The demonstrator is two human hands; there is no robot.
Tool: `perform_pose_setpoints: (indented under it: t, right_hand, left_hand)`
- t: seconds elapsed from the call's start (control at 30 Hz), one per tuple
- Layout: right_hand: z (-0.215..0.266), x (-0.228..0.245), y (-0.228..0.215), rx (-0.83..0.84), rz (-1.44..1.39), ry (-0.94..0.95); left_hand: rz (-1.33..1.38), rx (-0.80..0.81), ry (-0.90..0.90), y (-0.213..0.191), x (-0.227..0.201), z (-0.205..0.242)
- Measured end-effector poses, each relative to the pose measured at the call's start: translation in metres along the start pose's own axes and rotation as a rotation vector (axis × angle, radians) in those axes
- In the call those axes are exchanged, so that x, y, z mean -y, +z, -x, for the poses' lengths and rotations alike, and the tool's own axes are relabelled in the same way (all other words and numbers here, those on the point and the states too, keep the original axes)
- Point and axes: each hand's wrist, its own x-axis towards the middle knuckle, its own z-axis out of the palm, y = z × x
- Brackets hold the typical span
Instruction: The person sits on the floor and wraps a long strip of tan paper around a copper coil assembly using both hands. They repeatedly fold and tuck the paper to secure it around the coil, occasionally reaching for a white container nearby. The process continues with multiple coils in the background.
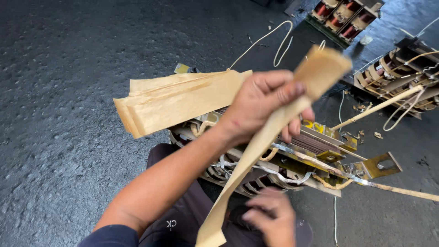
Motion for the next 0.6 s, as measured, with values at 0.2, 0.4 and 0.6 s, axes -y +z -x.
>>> perform_pose_setpoints:
  t: [0.2, 0.4, 0.6]
  right_hand:
    - [-0.126, 0.103, -0.083, -0.415, -0.237, -0.050]
    - [-0.164, 0.126, -0.080, -0.338, -0.250, -0.118]
    - [-0.165, 0.098, -0.091, -0.335, -0.283, -0.111]
  left_hand:
    - [0.029, -0.037, -0.272, 0.037, 0.060, 0.024]
    - [0.127, -0.057, -0.406, 0.034, 0.069, 0.045]
    - [0.158, -0.060, -0.484, 0.022, 0.081, 0.062]
